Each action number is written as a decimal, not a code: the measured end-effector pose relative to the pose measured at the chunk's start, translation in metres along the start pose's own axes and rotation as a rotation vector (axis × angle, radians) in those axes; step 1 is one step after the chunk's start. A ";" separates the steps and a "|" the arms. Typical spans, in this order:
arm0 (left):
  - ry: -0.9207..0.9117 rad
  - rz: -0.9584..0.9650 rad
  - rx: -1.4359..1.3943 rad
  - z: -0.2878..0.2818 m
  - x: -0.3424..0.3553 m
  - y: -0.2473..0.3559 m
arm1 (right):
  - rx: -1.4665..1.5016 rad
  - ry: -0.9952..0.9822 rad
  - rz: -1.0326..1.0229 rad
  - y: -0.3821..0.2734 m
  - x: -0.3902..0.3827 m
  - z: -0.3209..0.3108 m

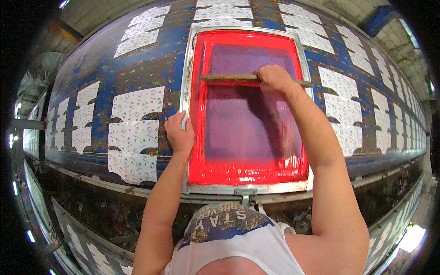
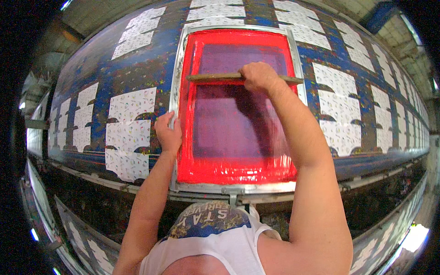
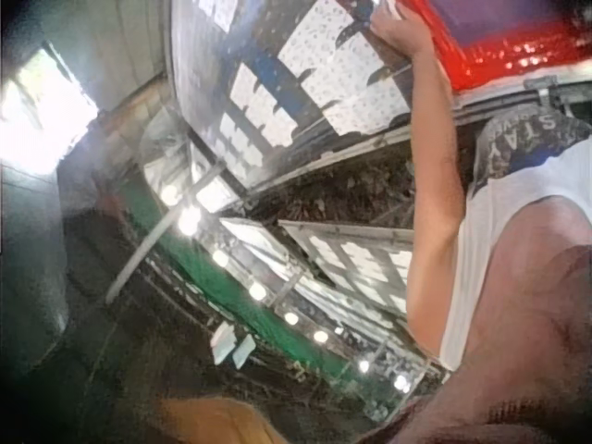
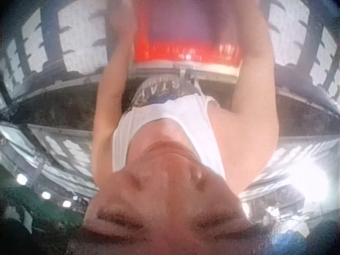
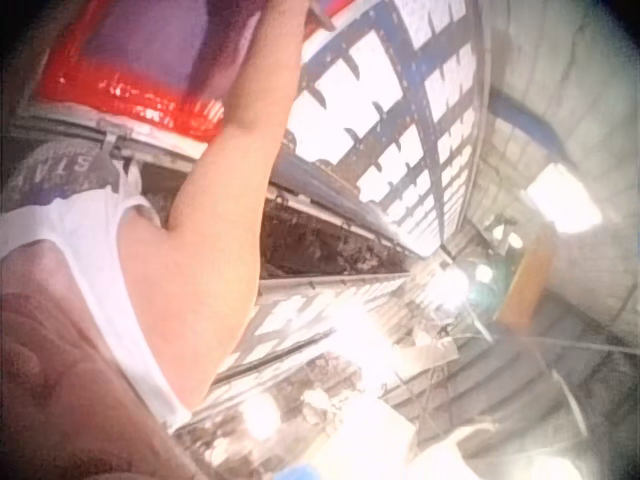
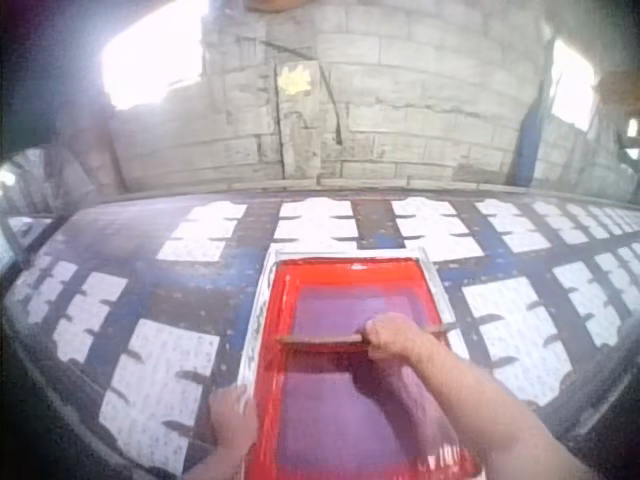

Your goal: The person performs screen printing on a series of small rectangular items arranged on a table. They place a red-framed screen over each item, use a squeegee to spread purple ink across the screen, lift the screen, and then peel off the printed item. The process is repeated for multiple items.

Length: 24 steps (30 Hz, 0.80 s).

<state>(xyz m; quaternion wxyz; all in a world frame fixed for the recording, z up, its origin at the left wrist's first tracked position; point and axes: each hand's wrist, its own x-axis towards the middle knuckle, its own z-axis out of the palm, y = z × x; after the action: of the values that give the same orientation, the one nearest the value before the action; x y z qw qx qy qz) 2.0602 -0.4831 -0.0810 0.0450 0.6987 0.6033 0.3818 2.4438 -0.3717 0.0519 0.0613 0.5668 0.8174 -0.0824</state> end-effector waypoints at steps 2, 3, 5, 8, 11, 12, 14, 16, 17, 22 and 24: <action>0.000 -0.006 0.002 0.001 -0.001 -0.002 | -0.002 -0.016 -0.013 -0.023 -0.036 0.008; 0.009 -0.014 -0.010 0.001 -0.001 -0.002 | -0.012 -0.017 -0.024 -0.035 -0.053 0.012; 0.023 -0.035 -0.058 0.002 -0.003 -0.004 | -0.015 -0.008 -0.033 -0.061 -0.087 0.019; 0.032 -0.065 -0.108 0.004 -0.004 -0.010 | 0.014 0.002 -0.016 -0.100 -0.139 0.030; 0.016 -0.120 -0.145 0.009 -0.005 -0.015 | 0.057 -0.005 0.008 -0.138 -0.190 0.038; 0.023 -0.111 -0.142 0.011 -0.005 -0.016 | 0.059 -0.002 0.017 -0.151 -0.206 0.042; 0.043 -0.096 -0.135 0.013 -0.005 -0.018 | 0.062 0.005 0.030 -0.174 -0.235 0.050; 0.033 -0.098 -0.126 0.013 -0.007 -0.017 | 0.085 0.018 0.048 -0.193 -0.262 0.057; 0.048 -0.086 -0.124 0.013 -0.007 -0.016 | 0.081 0.042 0.053 -0.202 -0.271 0.062; -0.035 -0.135 -0.046 0.004 -0.007 -0.008 | 0.075 0.113 -0.027 -0.215 -0.301 0.083; -0.076 -0.159 0.005 0.002 -0.007 -0.007 | 0.093 0.091 -0.051 -0.214 -0.309 0.092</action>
<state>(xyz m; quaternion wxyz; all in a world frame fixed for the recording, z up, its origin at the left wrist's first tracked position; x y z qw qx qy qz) 2.0560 -0.4865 -0.0892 0.0964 0.6627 0.6557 0.3486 2.3525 -0.7476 0.0360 -0.0041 0.5513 0.8287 -0.0959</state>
